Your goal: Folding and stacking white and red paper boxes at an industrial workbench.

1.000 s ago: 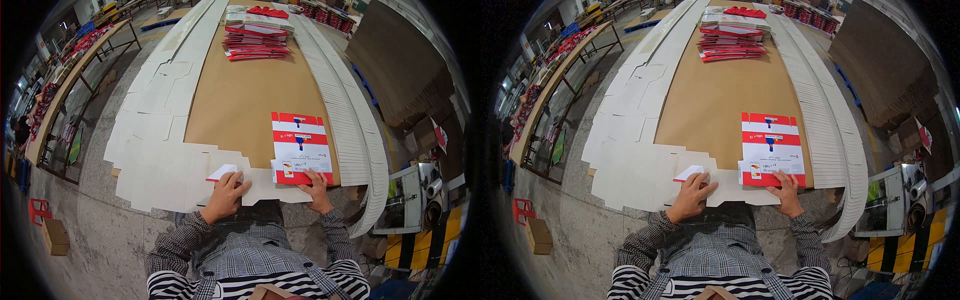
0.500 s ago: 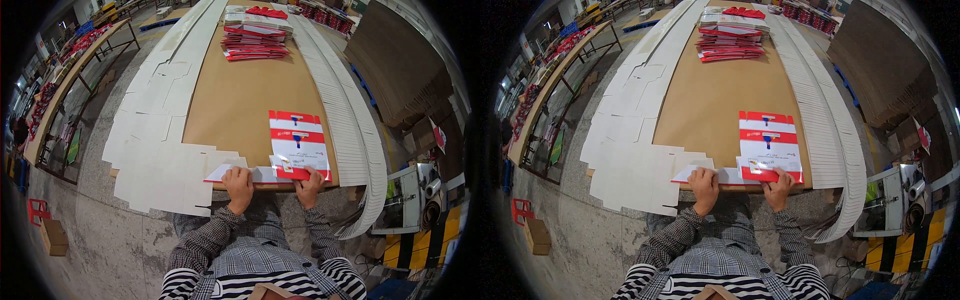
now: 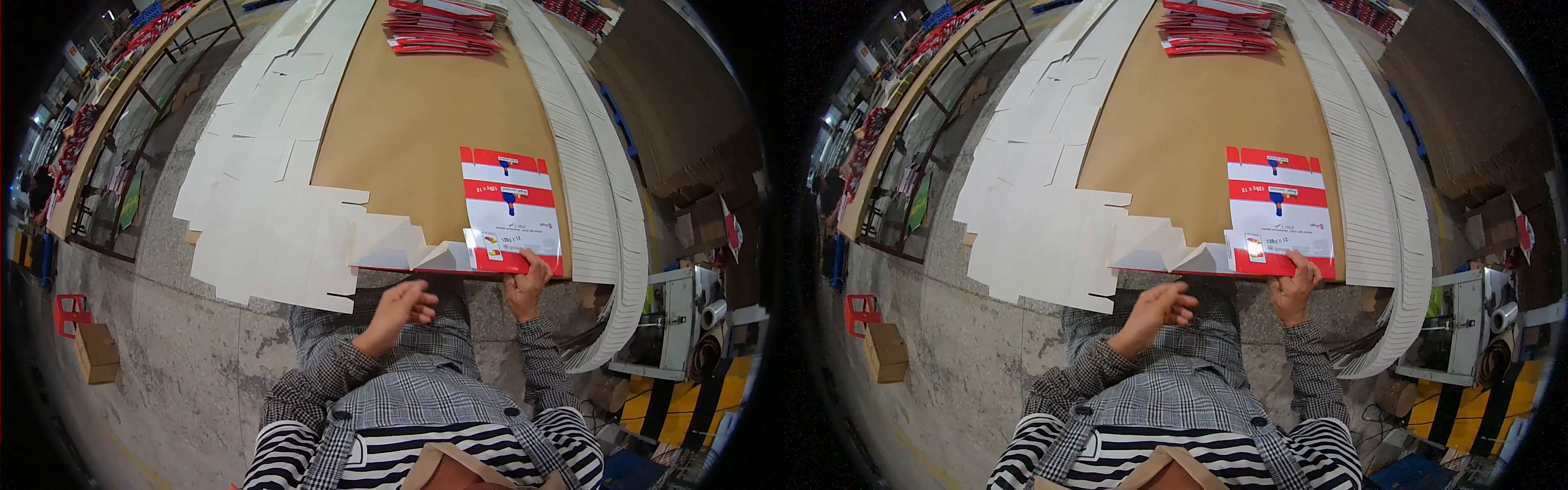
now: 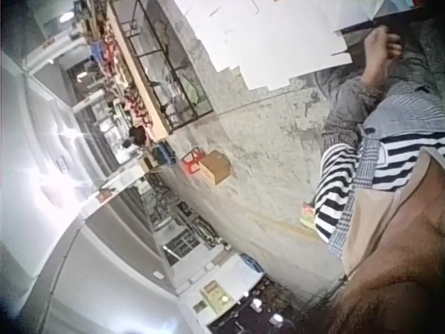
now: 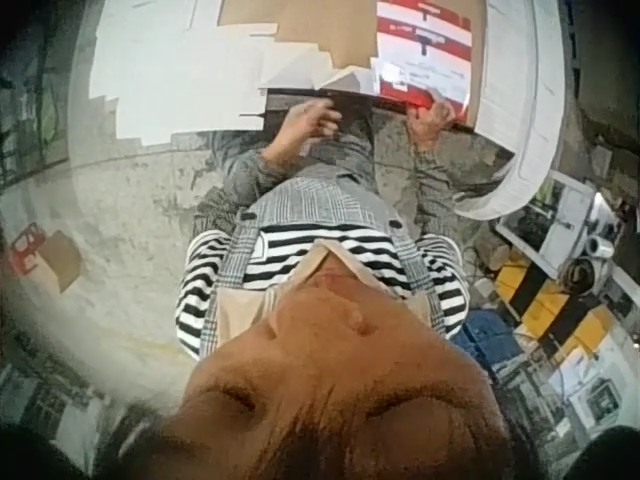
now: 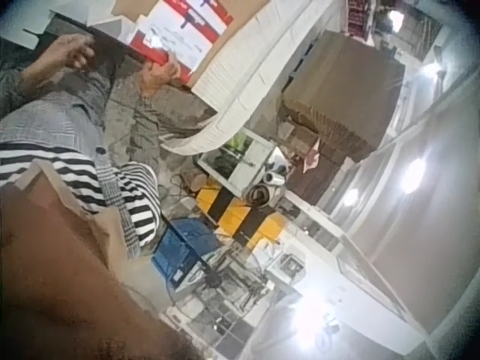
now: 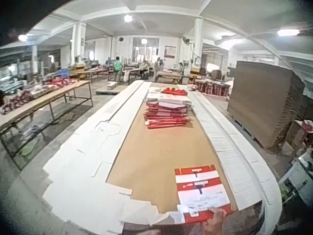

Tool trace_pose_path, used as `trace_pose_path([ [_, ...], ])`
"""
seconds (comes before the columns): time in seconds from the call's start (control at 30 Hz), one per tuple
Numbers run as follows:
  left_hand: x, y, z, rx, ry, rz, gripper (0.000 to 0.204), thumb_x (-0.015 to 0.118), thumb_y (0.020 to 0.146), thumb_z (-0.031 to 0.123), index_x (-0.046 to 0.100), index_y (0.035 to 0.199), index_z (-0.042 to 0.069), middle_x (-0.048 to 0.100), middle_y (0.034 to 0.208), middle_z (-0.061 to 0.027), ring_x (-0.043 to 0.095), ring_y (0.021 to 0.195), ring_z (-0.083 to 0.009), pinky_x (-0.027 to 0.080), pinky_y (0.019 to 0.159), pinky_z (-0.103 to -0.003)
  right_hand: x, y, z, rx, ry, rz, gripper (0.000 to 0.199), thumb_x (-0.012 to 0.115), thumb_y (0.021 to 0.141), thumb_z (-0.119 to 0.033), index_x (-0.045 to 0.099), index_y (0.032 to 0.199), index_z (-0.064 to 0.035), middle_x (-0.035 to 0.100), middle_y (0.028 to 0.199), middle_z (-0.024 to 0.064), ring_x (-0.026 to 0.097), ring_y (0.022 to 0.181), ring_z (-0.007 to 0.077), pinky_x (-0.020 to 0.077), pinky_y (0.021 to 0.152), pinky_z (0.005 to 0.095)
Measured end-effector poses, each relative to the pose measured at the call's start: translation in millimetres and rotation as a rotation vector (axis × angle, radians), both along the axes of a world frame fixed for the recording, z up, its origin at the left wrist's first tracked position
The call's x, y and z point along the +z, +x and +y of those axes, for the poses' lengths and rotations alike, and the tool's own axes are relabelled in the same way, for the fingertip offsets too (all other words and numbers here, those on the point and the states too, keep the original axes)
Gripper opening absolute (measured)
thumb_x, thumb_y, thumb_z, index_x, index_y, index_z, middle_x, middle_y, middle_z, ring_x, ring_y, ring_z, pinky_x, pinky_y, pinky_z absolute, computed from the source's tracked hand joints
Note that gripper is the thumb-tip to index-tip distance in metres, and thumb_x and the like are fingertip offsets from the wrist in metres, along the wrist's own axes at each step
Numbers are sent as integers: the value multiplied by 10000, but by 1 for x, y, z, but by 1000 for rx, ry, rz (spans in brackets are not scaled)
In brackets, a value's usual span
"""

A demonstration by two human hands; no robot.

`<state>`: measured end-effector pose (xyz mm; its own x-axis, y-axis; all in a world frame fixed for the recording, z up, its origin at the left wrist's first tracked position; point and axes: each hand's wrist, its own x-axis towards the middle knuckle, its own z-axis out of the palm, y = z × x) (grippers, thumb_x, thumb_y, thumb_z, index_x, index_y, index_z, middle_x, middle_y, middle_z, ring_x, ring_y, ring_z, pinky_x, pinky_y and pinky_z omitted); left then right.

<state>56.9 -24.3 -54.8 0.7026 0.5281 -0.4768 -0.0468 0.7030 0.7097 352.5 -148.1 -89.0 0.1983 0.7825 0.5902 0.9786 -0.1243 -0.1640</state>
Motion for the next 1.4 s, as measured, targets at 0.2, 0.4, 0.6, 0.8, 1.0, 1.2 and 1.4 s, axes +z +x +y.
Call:
trace_pose_path([
  [0.2,11,-6,30,296,138,239,396,482,1038,330,575,1167,-33,641,1066,-164,660,841,-224,562,757,-337,1,6,-11,21,-24,45,234,698,830,-261,739,845,-31,561,1315,113,482,1226,296,253,1048,482],
  [0.4,37,34,44,246,1558,244,228,739,821,173,595,883,7,556,1103,-174,520,1090,-351,434,920,-474,29,-10,-9,-10,-51,199,219,652,803,-215,725,819,-9,569,1300,126,469,1234,295,246,1056,468],
  [0.6,2,56,45,-60,1642,135,352,827,710,215,557,794,6,565,1099,-164,532,1112,-373,457,926,-469,35,-12,-11,-8,82,415,276,649,832,-247,713,787,18,572,1327,145,485,1232,286,251,1068,461],
  [0.8,-8,60,26,350,1264,32,284,839,727,79,584,821,-7,634,1179,-179,573,1232,-382,478,1011,-436,37,-22,6,-92,122,245,320,699,832,-273,684,660,-4,591,1332,174,507,1269,304,261,1074,472],
  [1.0,-12,66,28,291,1431,163,302,839,725,109,680,969,29,658,1183,-137,578,1239,-342,439,1058,-471,24,-19,3,-81,58,166,326,772,793,-280,651,611,-38,609,1308,170,529,1254,315,257,1070,487],
  [1.2,-11,69,24,160,1486,314,289,817,740,133,681,981,51,643,1188,-119,566,1249,-329,378,1086,-538,-2,-12,-13,-24,46,157,347,777,794,-301,642,602,-45,615,1301,157,527,1260,302,246,1069,481],
  [1.4,-5,75,19,115,1486,407,242,791,747,110,672,947,46,623,1198,-123,540,1274,-332,346,1101,-542,-8,-8,-12,1,46,139,381,780,794,-327,624,586,-50,625,1291,152,529,1262,293,253,1062,466],
])
